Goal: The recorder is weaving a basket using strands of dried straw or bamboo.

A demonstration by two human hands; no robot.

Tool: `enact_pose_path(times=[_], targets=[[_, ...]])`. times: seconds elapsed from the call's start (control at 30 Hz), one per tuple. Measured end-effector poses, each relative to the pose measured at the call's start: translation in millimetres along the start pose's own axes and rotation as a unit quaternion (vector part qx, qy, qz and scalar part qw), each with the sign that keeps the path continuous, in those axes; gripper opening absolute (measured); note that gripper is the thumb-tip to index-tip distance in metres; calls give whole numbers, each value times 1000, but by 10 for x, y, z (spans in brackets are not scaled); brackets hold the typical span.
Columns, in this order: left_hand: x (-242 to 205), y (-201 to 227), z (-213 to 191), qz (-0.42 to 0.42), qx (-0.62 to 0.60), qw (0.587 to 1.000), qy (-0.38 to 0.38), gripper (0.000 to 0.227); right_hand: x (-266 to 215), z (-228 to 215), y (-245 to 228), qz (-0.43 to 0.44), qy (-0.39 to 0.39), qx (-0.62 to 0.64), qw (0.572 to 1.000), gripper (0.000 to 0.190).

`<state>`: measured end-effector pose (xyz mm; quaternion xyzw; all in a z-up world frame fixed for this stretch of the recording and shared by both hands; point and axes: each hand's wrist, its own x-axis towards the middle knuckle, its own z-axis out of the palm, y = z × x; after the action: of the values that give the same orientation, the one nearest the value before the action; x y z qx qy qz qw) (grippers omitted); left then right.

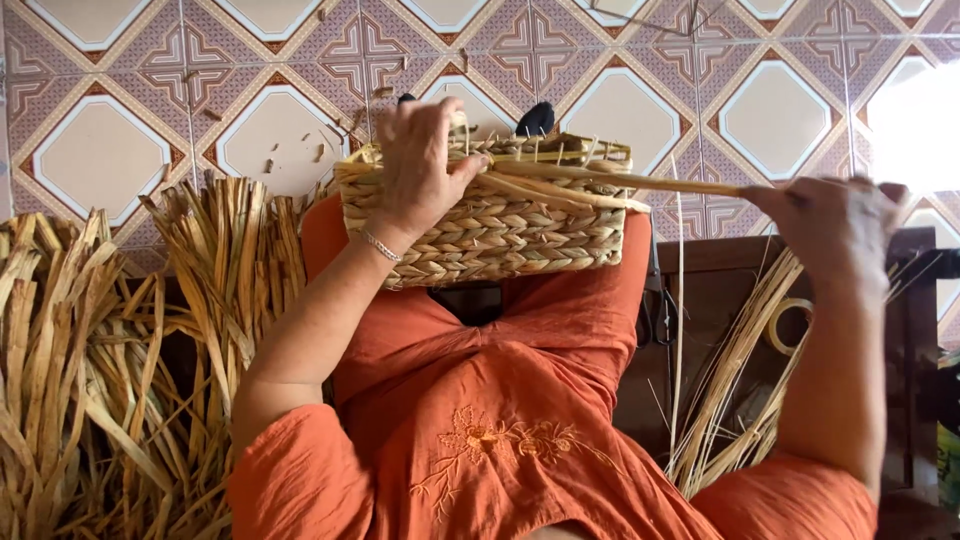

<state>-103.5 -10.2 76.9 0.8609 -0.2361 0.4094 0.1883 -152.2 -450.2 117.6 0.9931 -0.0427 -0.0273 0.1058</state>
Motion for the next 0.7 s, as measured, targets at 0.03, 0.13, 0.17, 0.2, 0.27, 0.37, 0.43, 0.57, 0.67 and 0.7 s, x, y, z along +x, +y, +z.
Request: enact_pose_path(times=[0.03,0.13,0.17,0.2,0.27,0.37,0.43,0.57,0.67,0.7], targets=[[20,93,-84,1,-3,1000,-2,61,-58,-101,-165,3,-3,0,1000,45],[-76,148,-97,-39,-7,997,72,51,0,-165,-565,-90,192,-45,976,31],[-301,93,38,-67,-74,995,29,34,10,16,-607,-143,226,136,954,17],[-550,58,166,-96,-143,985,-16,22,-28,206,-641,-188,248,311,898,7],[-512,150,284,-83,-165,981,-66,15,-65,126,-1177,-273,220,350,868,6],[-452,124,606,-44,-158,976,-142,10,10,82,-1708,-394,228,309,835,6],[-398,125,682,-25,-133,975,-176,9,6,97,-1918,-428,253,231,836,9],[-152,126,562,-97,-189,940,-268,12,71,506,-2096,-364,271,186,872,24],[-78,130,455,-150,-275,915,-254,8,-56,368,-2134,-376,329,161,851,23],[-72,132,406,-174,-316,898,-250,7,-144,200,-2159,-375,333,186,845,27]])
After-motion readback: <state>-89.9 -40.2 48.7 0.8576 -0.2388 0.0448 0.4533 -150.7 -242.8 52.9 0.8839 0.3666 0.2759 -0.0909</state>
